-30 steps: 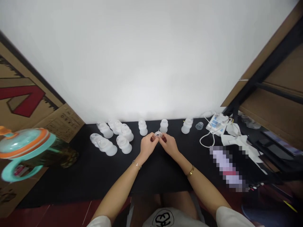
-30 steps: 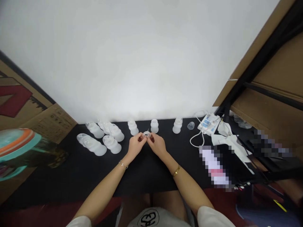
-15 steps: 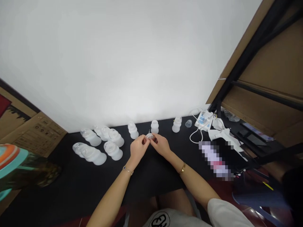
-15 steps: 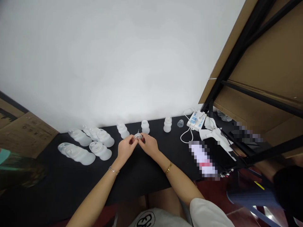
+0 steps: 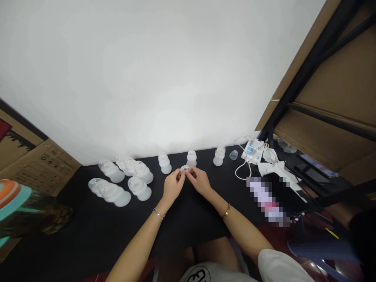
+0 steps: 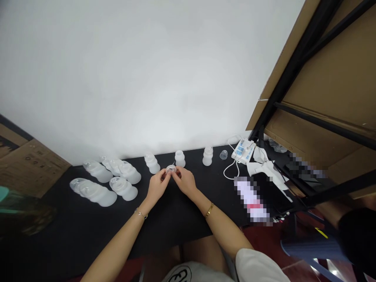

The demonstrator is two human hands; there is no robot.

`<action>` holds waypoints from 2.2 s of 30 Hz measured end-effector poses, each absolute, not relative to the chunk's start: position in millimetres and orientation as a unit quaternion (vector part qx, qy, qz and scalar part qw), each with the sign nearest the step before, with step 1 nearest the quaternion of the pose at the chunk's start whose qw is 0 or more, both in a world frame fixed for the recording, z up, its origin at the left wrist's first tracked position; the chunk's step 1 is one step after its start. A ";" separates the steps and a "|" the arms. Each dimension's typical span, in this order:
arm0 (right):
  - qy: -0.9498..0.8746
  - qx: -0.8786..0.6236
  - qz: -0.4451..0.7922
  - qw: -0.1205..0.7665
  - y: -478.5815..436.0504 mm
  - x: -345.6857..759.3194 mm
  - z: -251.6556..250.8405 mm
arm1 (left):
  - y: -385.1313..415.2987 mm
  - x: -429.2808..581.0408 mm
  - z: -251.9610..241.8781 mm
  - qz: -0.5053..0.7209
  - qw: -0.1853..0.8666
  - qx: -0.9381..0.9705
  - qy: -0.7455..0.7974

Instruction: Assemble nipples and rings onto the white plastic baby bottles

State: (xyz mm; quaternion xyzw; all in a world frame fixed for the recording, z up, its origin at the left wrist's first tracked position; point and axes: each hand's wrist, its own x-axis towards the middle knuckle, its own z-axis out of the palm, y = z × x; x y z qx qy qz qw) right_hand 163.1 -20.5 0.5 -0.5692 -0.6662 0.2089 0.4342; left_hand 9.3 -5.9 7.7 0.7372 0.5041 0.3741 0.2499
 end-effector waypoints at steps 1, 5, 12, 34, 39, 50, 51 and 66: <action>-0.667 -0.569 0.209 0.433 -20.5 163.0 0.7 | -5.9 9.2 7.5 0.376 0.251 0.736 0.504; -0.675 -0.564 0.200 0.431 -20.3 163.2 1.4 | -7.3 9.7 8.9 0.377 0.250 0.733 0.509; -0.678 -0.550 0.219 0.437 -20.2 166.1 3.2 | -9.1 12.2 10.9 0.381 0.239 0.723 0.525; -0.691 -0.532 0.220 0.437 -22.5 165.7 5.2 | -8.0 12.3 10.8 0.392 0.229 0.728 0.513; -0.698 -0.538 0.197 0.430 -23.1 167.1 4.6 | -10.0 10.6 13.1 0.375 0.190 0.747 0.515; -0.699 -0.539 0.201 0.424 -21.6 170.4 3.8 | -11.0 9.4 17.0 0.362 0.086 0.776 0.509; -0.693 -0.538 0.209 0.432 -21.3 170.2 3.5 | -9.9 9.6 16.7 0.370 0.118 0.766 0.511; -0.687 -0.532 0.224 0.442 -18.3 170.7 3.2 | -4.2 11.1 9.5 0.428 0.310 0.706 0.472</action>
